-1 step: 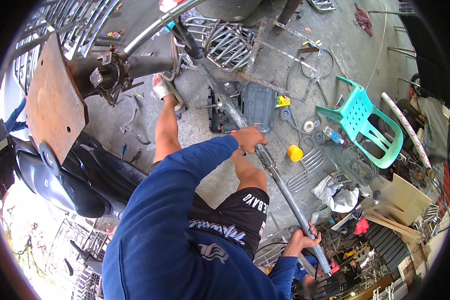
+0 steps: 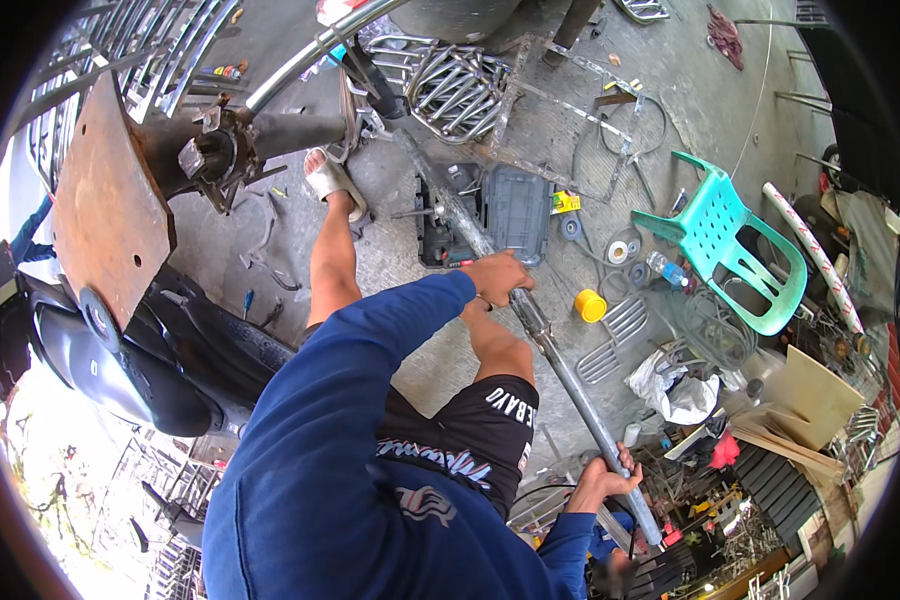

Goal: The person assembles a metal frame by hand, using a hammer to tap and align curved metal pieces. They repeatedly pick up, position, and adjust the components on the floor, occasionally using a long metal rod to assist with alignment.

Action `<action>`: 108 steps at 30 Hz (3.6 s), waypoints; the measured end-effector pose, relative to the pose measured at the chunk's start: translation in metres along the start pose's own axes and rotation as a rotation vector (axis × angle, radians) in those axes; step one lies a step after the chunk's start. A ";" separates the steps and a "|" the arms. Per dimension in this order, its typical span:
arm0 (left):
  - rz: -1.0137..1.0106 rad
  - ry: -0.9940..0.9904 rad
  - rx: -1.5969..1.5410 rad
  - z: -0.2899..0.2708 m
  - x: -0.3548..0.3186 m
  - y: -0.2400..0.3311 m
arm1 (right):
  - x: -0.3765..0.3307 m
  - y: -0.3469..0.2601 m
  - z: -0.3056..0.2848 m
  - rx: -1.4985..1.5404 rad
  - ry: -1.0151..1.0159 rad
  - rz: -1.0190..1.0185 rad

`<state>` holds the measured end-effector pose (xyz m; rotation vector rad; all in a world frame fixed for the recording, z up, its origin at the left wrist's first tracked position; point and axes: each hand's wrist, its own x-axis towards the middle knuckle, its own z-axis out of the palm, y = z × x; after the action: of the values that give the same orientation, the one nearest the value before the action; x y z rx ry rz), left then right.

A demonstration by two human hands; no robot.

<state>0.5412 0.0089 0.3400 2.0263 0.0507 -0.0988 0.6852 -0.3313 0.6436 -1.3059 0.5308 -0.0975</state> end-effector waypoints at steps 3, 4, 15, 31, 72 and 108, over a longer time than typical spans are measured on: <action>-0.046 -0.013 0.052 0.016 0.005 0.002 | 0.019 0.009 -0.018 -0.052 0.051 0.059; -0.067 -0.041 0.076 0.023 0.009 0.003 | 0.027 0.016 -0.025 -0.066 0.085 0.038; -0.259 -0.157 0.119 0.103 0.057 -0.024 | 0.157 0.086 -0.103 -0.274 0.321 0.104; -0.232 -0.223 -0.017 0.026 0.065 -0.016 | 0.101 0.033 0.006 -0.156 0.143 0.102; 0.067 0.512 -0.155 -0.247 -0.060 0.005 | -0.209 -0.068 0.363 0.048 -1.242 -0.235; -0.066 0.434 0.075 -0.138 0.036 0.070 | -0.015 -0.098 0.254 0.244 -1.218 -0.154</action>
<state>0.5896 0.1014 0.4599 2.0883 0.3920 0.3025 0.8018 -0.1264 0.7805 -0.9416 -0.6050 0.4747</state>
